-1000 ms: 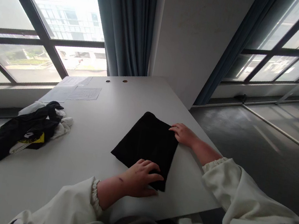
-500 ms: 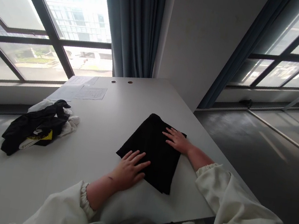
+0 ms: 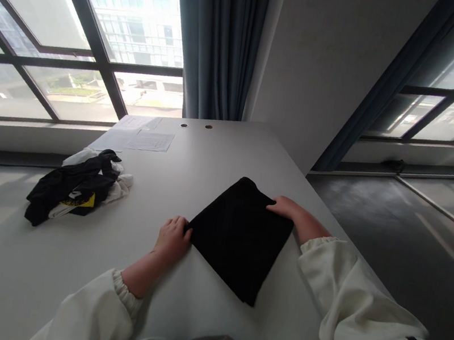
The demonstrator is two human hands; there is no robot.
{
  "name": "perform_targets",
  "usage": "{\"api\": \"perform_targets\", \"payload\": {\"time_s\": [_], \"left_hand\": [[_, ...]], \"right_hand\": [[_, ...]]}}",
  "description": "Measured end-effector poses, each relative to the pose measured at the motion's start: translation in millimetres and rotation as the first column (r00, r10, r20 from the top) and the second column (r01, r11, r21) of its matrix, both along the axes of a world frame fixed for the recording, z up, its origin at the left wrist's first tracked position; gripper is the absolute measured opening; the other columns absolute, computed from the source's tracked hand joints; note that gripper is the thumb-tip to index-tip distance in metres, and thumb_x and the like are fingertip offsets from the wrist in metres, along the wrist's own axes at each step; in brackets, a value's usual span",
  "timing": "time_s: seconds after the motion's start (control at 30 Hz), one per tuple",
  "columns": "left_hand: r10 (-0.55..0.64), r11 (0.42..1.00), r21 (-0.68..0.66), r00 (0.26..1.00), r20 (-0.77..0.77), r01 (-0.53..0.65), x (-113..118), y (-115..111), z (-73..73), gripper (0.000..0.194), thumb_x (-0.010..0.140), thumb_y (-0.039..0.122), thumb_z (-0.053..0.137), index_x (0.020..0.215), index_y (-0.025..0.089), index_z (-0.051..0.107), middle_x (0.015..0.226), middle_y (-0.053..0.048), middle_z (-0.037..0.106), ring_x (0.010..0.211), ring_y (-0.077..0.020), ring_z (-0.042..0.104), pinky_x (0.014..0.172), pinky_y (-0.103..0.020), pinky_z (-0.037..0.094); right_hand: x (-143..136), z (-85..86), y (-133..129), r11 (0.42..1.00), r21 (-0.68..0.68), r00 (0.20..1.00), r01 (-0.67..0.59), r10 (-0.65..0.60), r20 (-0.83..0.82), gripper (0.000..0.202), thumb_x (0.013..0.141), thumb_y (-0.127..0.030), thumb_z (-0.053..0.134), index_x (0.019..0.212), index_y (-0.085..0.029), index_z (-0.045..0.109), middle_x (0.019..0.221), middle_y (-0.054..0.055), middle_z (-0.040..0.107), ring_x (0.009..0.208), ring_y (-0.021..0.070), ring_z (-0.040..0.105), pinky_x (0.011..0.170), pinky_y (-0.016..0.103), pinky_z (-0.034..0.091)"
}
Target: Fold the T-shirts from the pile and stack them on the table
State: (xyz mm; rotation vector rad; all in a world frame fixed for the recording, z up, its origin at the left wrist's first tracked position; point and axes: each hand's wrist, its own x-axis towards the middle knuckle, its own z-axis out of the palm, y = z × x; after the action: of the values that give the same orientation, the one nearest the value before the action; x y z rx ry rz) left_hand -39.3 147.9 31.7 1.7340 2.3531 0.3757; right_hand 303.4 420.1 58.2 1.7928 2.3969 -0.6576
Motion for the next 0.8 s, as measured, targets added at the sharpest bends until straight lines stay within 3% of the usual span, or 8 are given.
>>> {"api": "perform_targets", "payload": {"time_s": [0.13,0.27,0.43,0.6,0.7,0.8], "left_hand": [[0.161,0.986,-0.046,0.986,0.046,-0.159,-48,23,7.3,0.022,0.105,0.037,0.048,0.12,0.024,0.058,0.108,-0.01,0.077,0.102,-0.0273,0.071,0.088,-0.036,0.049],[0.255,0.967,-0.034,0.963,0.084,-0.253,-98,56,22.1,0.024,0.105,0.037,0.048,0.123,0.025,0.059,0.113,-0.01,0.078,0.105,-0.027,0.074,0.082,-0.034,0.051],[0.258,0.966,-0.004,0.966,0.035,-0.258,-112,82,27.5,0.033,0.107,0.041,0.042,0.13,0.025,0.058,0.115,-0.012,0.078,0.106,-0.0284,0.074,0.086,-0.036,0.052],[0.248,0.969,0.013,0.969,-0.001,-0.248,-102,78,14.1,0.035,0.106,0.038,0.043,0.134,0.023,0.058,0.115,-0.012,0.078,0.11,-0.0289,0.073,0.093,-0.039,0.053],[0.232,0.97,0.09,0.971,-0.064,-0.226,-95,67,14.9,0.038,0.104,0.036,0.047,0.136,0.021,0.061,0.129,-0.015,0.072,0.121,-0.0304,0.067,0.102,-0.041,0.051],[0.179,0.969,0.196,0.974,-0.135,-0.151,-73,57,25.0,0.046,0.104,0.04,0.049,0.142,0.018,0.061,0.147,-0.017,0.061,0.133,-0.0344,0.058,0.111,-0.048,0.046]], "right_hand": [[-10,10.9,-24,0.945,-0.322,0.995,-0.048,0.017,-0.097,0.029,0.083,-0.04,0.077,0.097,-0.015,0.078,0.097,0.011,0.079,0.087,0.0265,0.076,0.072,0.031,0.056],[-32,8.5,-77,0.847,-0.517,0.96,-0.128,-0.025,-0.279,0.037,0.079,-0.047,0.082,0.095,-0.016,0.074,0.087,0.01,0.077,0.071,0.0243,0.073,0.055,0.03,0.054],[-46,-0.4,-123,0.893,-0.44,0.949,-0.098,-0.05,-0.312,0.045,0.083,-0.059,0.079,0.091,-0.016,0.07,0.06,0.002,0.065,0.049,0.0171,0.06,0.045,0.026,0.045],[-28,4.7,-113,0.934,-0.354,0.981,-0.04,-0.03,-0.192,0.048,0.088,-0.064,0.071,0.081,-0.017,0.068,0.051,0.0,0.057,0.047,0.0161,0.056,0.049,0.027,0.041],[-18,15.3,-103,0.973,-0.221,0.997,-0.069,0.075,0.018,0.043,0.088,-0.061,0.071,0.078,-0.019,0.07,0.061,0.005,0.065,0.059,0.0201,0.064,0.058,0.03,0.045],[-27,26.5,-102,0.993,0.086,0.991,-0.075,0.064,0.121,0.04,0.089,-0.06,0.069,0.094,-0.021,0.077,0.091,0.012,0.076,0.088,0.0288,0.07,0.077,0.036,0.052]]}}
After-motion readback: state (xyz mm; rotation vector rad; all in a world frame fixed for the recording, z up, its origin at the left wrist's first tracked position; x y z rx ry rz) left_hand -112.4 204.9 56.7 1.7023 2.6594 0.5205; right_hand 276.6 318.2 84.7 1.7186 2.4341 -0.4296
